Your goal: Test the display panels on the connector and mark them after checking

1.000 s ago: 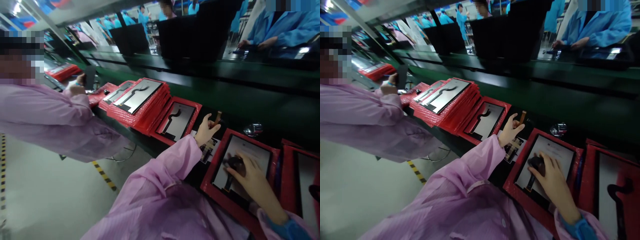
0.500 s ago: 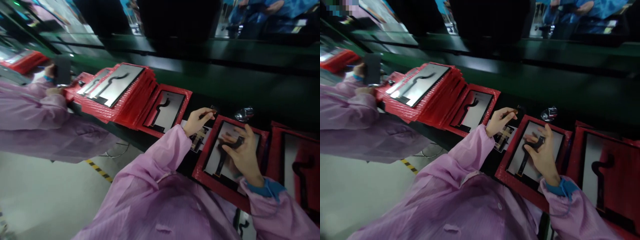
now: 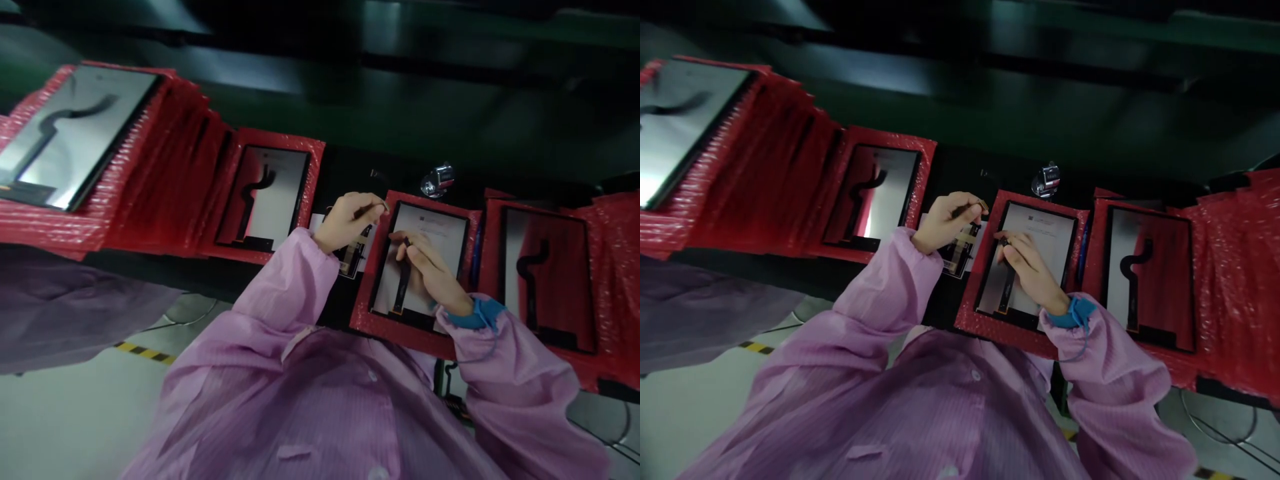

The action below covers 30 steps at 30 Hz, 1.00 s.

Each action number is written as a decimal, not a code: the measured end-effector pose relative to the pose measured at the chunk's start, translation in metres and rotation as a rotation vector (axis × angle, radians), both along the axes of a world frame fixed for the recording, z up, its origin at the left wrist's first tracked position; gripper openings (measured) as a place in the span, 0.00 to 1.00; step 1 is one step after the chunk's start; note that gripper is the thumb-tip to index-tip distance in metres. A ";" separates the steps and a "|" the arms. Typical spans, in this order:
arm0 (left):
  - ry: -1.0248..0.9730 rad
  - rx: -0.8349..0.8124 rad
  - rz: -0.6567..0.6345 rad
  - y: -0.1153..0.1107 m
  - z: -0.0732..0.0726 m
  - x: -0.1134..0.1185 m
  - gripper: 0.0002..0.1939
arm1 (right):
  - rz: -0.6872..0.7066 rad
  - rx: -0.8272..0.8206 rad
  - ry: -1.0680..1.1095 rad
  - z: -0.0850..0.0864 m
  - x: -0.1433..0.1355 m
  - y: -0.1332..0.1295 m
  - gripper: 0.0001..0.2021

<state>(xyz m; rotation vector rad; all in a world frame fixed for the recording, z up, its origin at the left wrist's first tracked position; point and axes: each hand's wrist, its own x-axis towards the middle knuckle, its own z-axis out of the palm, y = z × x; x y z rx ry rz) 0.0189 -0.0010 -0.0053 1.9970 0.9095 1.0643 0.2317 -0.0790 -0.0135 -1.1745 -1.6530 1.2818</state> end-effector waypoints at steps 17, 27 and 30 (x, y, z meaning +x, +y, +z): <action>0.527 0.146 -0.313 -0.011 -0.001 0.006 0.13 | 0.086 0.422 -0.501 -0.003 0.002 0.006 0.15; 0.537 0.130 -0.325 -0.011 0.001 0.006 0.13 | 0.103 0.434 -0.538 -0.004 0.002 0.007 0.14; 0.544 0.131 -0.327 -0.011 0.001 0.006 0.12 | 0.107 0.426 -0.543 -0.004 0.002 0.007 0.14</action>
